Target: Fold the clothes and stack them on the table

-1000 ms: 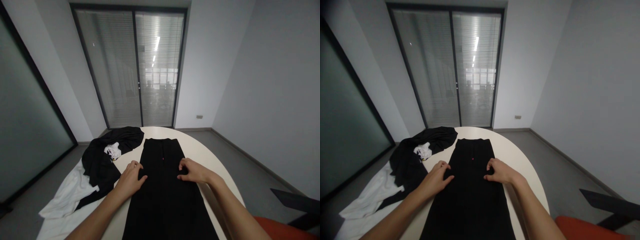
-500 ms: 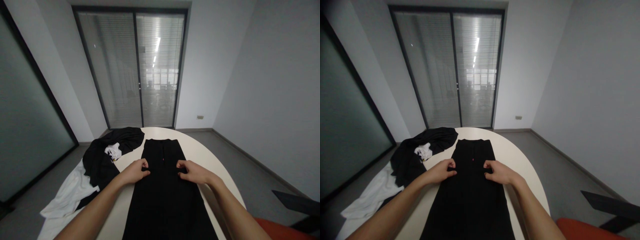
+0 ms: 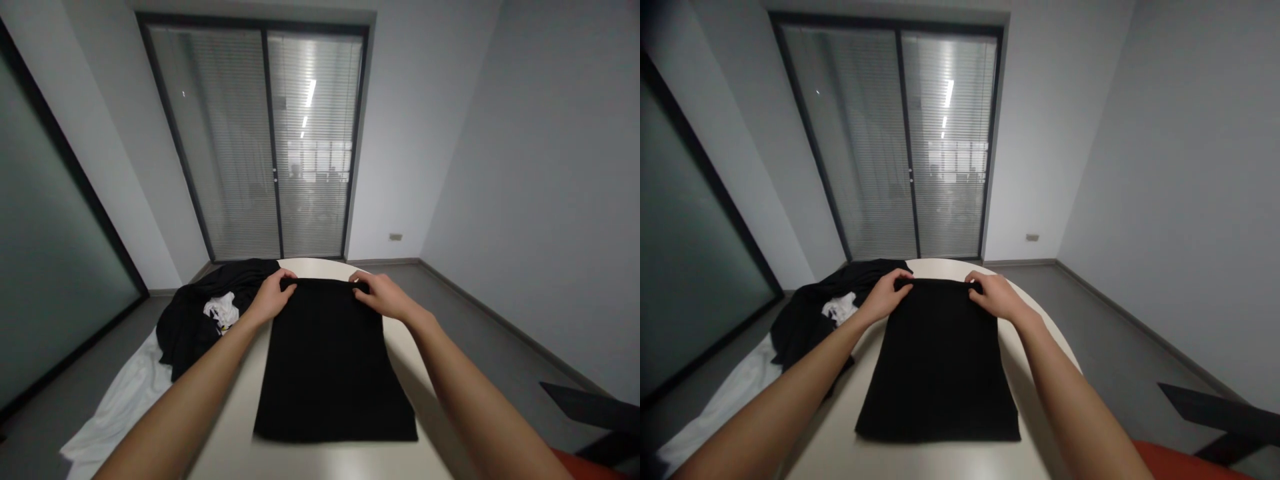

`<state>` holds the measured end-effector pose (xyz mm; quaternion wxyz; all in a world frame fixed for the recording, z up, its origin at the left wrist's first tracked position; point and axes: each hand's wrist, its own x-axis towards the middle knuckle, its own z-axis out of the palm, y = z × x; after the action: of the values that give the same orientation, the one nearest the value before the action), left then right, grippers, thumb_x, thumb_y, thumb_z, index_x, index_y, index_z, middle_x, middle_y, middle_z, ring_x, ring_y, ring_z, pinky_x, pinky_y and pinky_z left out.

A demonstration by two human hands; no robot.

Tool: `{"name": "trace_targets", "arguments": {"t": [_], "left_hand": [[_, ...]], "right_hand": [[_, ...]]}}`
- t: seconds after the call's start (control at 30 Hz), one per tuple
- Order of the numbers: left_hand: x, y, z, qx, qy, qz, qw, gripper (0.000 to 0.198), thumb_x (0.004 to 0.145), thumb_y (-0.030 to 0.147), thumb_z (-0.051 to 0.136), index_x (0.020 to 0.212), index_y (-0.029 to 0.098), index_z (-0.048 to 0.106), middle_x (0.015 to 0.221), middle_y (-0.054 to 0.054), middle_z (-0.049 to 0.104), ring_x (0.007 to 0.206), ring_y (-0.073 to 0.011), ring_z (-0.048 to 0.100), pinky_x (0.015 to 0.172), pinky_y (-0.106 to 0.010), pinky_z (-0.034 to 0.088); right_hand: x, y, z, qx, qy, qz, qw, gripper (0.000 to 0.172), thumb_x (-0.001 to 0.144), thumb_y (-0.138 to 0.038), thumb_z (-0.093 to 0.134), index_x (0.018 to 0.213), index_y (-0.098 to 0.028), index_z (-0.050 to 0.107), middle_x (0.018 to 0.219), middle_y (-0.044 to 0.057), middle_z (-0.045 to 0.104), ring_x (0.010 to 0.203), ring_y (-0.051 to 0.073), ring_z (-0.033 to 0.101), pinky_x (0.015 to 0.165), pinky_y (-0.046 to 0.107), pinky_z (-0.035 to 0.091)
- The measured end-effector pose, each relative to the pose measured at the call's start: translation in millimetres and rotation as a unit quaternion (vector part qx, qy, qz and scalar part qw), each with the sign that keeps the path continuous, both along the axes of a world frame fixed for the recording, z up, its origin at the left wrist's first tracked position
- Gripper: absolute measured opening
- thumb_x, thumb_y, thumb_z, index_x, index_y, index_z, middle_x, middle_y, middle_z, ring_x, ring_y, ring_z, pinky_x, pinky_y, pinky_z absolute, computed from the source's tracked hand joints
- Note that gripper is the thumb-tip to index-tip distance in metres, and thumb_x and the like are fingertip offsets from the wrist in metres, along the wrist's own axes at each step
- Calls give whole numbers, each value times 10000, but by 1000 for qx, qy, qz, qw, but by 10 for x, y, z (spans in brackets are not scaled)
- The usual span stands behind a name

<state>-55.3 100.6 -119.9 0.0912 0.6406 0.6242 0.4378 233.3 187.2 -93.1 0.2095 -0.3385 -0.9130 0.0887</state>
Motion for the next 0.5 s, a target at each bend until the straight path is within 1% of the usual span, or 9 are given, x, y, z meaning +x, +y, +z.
{"name": "trace_targets", "arguments": {"t": [0.07, 0.1, 0.17, 0.23, 0.3, 0.37, 0.43, 0.5], "left_hand": [[-23, 136, -47, -2, -1, 6, 1000, 206, 871, 195, 571, 1068, 190, 632, 1131, -52, 692, 1107, -214, 625, 1036, -337, 434], [-31, 193, -98, -8, -1, 10, 1000, 222, 879, 187, 563, 1091, 194, 627, 1153, -53, 689, 1123, -211, 623, 1044, -332, 427], [-42, 276, -257, -34, -2, 20, 999, 251, 883, 178, 568, 1126, 198, 623, 1181, -64, 687, 1139, -217, 625, 1041, -333, 430], [-49, 315, -470, -73, -5, 35, 997, 287, 864, 182, 607, 1150, 188, 620, 1168, -91, 696, 1109, -246, 648, 1000, -355, 459], [-63, 321, -688, -114, -13, 54, 992, 359, 822, 195, 668, 1175, 167, 609, 1116, -121, 714, 1048, -281, 678, 942, -383, 492], [-87, 316, -859, -135, -26, 71, 988, 449, 807, 191, 684, 1240, 152, 572, 1080, -130, 725, 1011, -286, 693, 915, -389, 504], [-119, 320, -953, -137, -44, 80, 986, 469, 815, 161, 662, 1270, 143, 550, 1069, -126, 730, 1010, -266, 696, 917, -372, 506], [-149, 342, -971, -127, -67, 77, 987, 395, 820, 117, 630, 1212, 142, 585, 1065, -116, 732, 1023, -237, 694, 926, -345, 508]], "right_hand": [[-77, 139, -46, 31, -16, -29, 999, 282, 917, -288, 539, 1178, -239, 633, 927, 50, 708, 858, 216, 630, 808, 298, 401], [-115, 201, -102, 43, -27, -42, 998, 284, 929, -295, 536, 1191, -237, 630, 955, 62, 710, 894, 226, 632, 831, 310, 402], [-179, 302, -271, 50, -52, -61, 996, 296, 941, -299, 538, 1215, -230, 626, 1027, 92, 707, 969, 246, 629, 875, 336, 407], [-214, 364, -496, 25, -78, -65, 995, 324, 932, -298, 561, 1240, -220, 621, 1100, 117, 696, 1026, 263, 624, 904, 356, 419], [-213, 395, -733, -18, -100, -68, 992, 366, 912, -297, 591, 1266, -207, 613, 1159, 136, 682, 1070, 276, 617, 919, 371, 433], [-186, 413, -935, -49, -93, -85, 991, 424, 904, -311, 601, 1304, -171, 588, 1213, 154, 661, 1130, 280, 598, 951, 374, 437], [-147, 435, -1071, -62, -58, -109, 990, 444, 910, -337, 591, 1305, -135, 585, 1249, 157, 646, 1180, 271, 573, 1002, 367, 419], [-112, 469, -1131, -80, -23, -128, 988, 396, 911, -331, 580, 1249, -131, 622, 1236, 139, 657, 1180, 257, 577, 1025, 352, 409]]}}
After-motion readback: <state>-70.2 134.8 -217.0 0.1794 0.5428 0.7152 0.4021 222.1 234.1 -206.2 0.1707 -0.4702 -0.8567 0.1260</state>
